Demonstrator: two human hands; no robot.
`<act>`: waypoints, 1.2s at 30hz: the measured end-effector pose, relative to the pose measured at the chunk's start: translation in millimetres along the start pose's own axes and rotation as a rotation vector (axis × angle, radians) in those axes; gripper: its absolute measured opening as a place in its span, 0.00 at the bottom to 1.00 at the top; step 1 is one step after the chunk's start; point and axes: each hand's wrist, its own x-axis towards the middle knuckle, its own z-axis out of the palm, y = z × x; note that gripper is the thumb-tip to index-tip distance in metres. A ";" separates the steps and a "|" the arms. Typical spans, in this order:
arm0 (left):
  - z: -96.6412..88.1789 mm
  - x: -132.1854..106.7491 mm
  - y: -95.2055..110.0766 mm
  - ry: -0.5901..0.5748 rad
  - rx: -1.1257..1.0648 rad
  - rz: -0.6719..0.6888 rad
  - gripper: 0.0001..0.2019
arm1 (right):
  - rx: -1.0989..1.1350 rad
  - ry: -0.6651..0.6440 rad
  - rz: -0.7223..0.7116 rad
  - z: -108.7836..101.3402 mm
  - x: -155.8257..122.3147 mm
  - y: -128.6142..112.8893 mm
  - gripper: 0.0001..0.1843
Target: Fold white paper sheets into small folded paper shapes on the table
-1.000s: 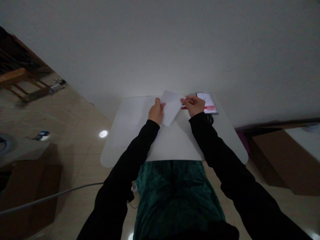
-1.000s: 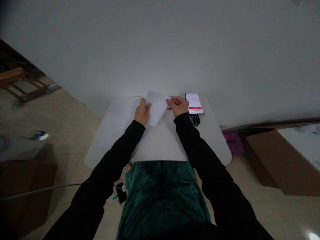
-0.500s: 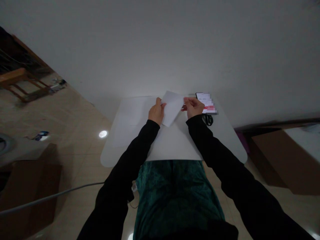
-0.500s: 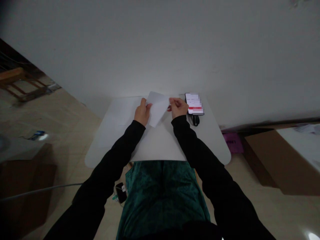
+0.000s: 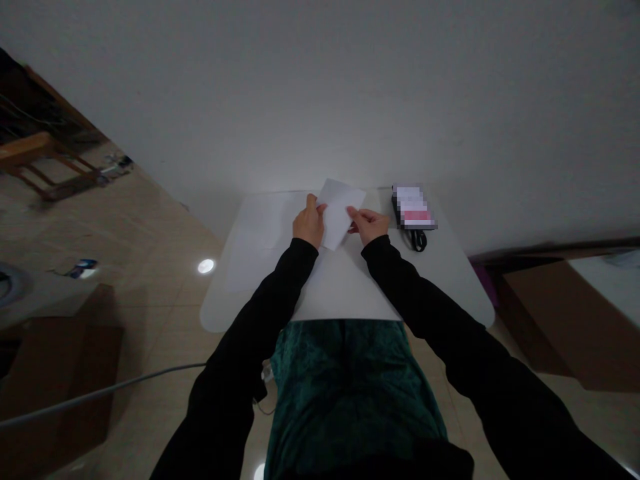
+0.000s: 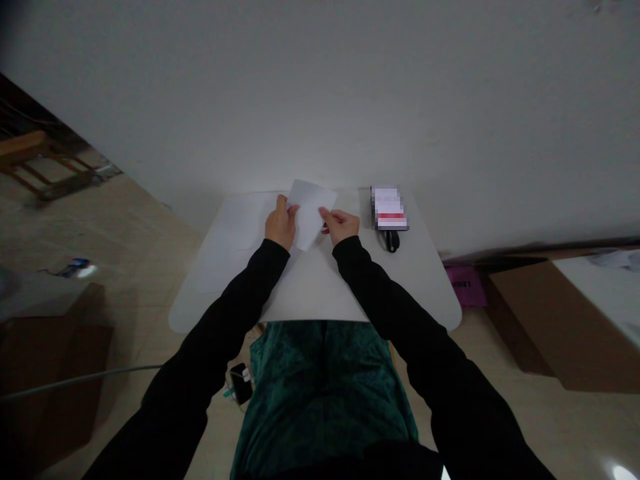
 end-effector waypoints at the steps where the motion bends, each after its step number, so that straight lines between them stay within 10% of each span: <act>1: -0.5 0.6 -1.3 0.021 -0.022 -0.006 0.09 | -0.005 -0.030 0.019 1.6 -1.6 0.6 0.29; 23: -4.7 4.4 -1.3 0.120 -0.061 -0.035 0.11 | 0.026 -0.104 -0.013 10.6 -15.9 -1.7 0.30; 31: -9.6 6.3 -9.0 0.178 -0.057 -0.033 0.14 | -0.096 -0.368 -0.029 9.4 -21.2 9.7 0.30; 36: -9.5 4.4 -4.8 0.210 -0.102 -0.016 0.15 | -0.077 -0.229 -0.087 11.8 -28.8 4.5 0.29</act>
